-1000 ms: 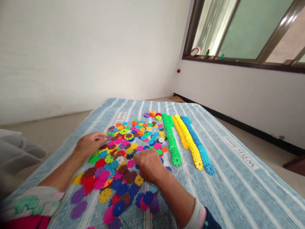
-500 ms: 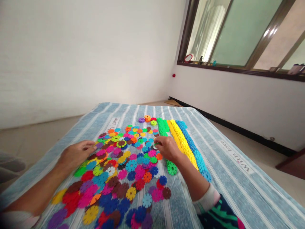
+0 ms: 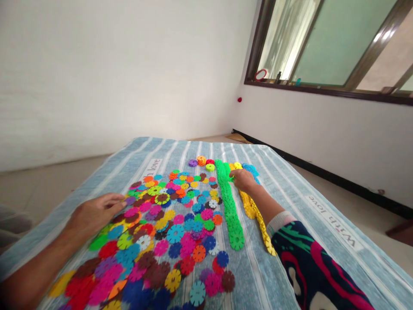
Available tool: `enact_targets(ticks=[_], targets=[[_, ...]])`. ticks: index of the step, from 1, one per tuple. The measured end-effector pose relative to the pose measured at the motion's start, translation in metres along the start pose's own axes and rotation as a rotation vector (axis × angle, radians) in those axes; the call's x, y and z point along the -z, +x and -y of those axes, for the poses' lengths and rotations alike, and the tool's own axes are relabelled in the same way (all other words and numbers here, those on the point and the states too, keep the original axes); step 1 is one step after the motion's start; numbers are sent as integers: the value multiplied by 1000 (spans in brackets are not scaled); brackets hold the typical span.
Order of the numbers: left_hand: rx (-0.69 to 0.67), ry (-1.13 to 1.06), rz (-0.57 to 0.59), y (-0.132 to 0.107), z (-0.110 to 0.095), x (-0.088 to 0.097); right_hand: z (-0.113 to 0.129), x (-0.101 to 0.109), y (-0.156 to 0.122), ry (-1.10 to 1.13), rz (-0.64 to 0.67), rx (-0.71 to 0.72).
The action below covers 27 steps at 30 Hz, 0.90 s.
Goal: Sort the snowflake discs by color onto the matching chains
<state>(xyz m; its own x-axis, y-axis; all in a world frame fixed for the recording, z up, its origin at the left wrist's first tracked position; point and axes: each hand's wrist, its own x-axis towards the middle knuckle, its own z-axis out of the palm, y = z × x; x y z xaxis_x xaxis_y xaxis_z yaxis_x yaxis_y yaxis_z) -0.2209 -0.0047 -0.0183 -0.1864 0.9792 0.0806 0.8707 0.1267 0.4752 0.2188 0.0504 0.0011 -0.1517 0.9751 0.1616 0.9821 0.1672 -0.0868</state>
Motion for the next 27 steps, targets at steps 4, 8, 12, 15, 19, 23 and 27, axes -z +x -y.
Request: enact_targets(ticks=[4,8,12,15,19,23,27], targets=[[16,-17,3,-2,-3,2,2,-4,10,-49,45,17],[26,-18,5,-4,-7,4,4,-3,16,-82,83,32],[1,-31,5,-3,-6,3,6,-1,21,-106,112,38],[-4,-26,-4,-1,-4,1,8,-2,23,-116,126,37],[3,-18,-2,-2,-3,1,8,-1,24,-124,114,22],[1,1,3,-4,-4,3,7,-1,21,-130,55,-19],[4,2,0,-4,-5,3,2,-3,17,-123,21,-57]])
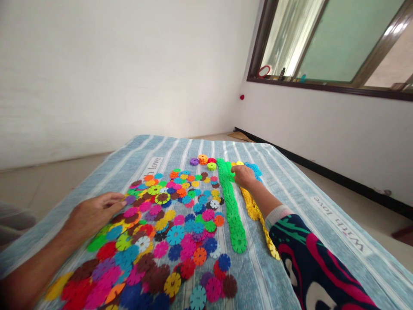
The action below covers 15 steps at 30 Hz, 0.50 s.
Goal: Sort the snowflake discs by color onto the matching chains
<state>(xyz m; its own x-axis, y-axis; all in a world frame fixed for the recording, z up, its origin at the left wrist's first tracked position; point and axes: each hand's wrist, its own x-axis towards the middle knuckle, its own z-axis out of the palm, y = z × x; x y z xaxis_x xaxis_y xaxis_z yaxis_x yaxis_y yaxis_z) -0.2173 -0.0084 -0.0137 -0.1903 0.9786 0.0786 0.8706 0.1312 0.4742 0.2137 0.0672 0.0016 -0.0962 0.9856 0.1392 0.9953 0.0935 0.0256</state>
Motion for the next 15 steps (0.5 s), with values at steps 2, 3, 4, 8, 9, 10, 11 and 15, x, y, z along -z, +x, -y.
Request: enact_targets(ticks=[2,3,4,8,9,10,11,15], targets=[[2,-6,-4,0,0,0,-2,-1,-2,13,-7,-17],[2,-7,-5,0,-1,0,-3,-1,-3,21,-11,-25],[0,-8,-8,0,0,0,-4,-1,-5,30,-17,-35],[-17,-9,-27,0,0,0,-8,2,-11,70,-56,-73],[-19,-5,-32,0,0,0,-9,3,-13,82,-70,-79],[-18,-1,-34,0,0,0,-10,5,-16,95,-84,-83],[-16,3,-33,1,0,-1,-10,8,-19,109,-100,-83],[-13,12,-11,1,0,-1,1,19,-39,184,-147,-33]])
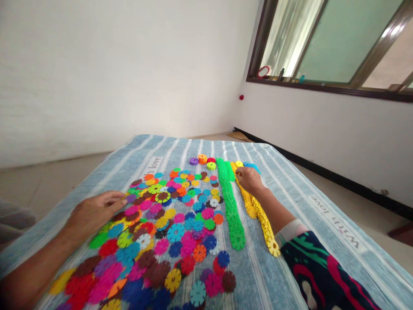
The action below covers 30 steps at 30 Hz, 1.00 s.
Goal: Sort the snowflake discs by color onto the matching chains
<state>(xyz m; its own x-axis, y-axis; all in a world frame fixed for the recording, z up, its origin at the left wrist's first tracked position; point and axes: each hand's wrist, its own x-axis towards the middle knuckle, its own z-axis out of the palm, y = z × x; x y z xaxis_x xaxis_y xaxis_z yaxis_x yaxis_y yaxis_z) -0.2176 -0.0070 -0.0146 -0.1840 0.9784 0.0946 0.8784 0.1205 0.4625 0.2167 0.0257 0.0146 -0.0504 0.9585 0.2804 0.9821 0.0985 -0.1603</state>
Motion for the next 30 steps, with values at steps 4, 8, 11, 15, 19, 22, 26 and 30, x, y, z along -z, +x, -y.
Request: enact_targets(ticks=[4,8,11,15,19,22,26,30], targets=[[-11,1,4,-2,1,0,32,6,-37,106,8,119],[-34,-15,-23,-6,0,-3,72,6,-81,394,-12,301],[-36,-29,-34,-8,-1,-6,99,6,-105,500,32,377],[-57,-21,-50,-8,-1,-8,124,4,-120,468,69,425],[-65,-55,-40,-9,-2,-7,131,-3,-124,396,-13,391],[-57,-56,-30,-10,-4,-6,127,-9,-124,365,-97,348],[-62,-52,-30,-9,-4,-7,120,-17,-125,339,-176,298],[-65,-43,-42,-9,-3,-8,122,-25,-131,252,-187,299]])
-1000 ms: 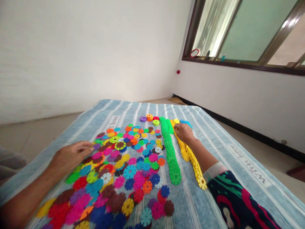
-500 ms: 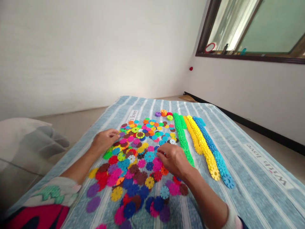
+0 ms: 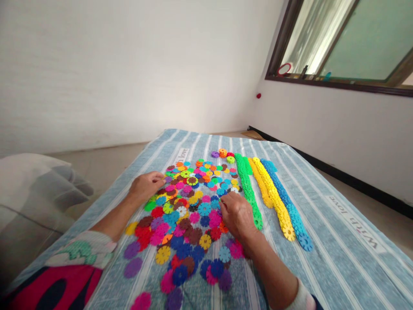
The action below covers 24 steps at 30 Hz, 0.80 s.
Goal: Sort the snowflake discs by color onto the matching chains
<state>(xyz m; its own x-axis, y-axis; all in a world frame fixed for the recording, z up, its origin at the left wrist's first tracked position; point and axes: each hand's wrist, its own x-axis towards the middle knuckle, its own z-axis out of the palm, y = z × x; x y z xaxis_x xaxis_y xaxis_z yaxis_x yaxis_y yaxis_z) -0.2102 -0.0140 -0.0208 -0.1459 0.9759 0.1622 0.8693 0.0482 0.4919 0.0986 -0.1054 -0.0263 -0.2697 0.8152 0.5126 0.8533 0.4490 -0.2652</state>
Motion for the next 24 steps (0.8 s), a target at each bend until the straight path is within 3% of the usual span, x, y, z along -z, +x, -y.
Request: enact_targets(ticks=[6,12,20,24], targets=[[6,-26,11,-2,-1,0,19,-11,-10,-125,136,96],[2,-36,11,-1,0,-1,30,-11,-16,-125,162,174],[-13,4,0,0,0,0,35,-17,-4,-80,127,107],[-11,24,13,2,-2,4,42,-22,2,-131,168,67]])
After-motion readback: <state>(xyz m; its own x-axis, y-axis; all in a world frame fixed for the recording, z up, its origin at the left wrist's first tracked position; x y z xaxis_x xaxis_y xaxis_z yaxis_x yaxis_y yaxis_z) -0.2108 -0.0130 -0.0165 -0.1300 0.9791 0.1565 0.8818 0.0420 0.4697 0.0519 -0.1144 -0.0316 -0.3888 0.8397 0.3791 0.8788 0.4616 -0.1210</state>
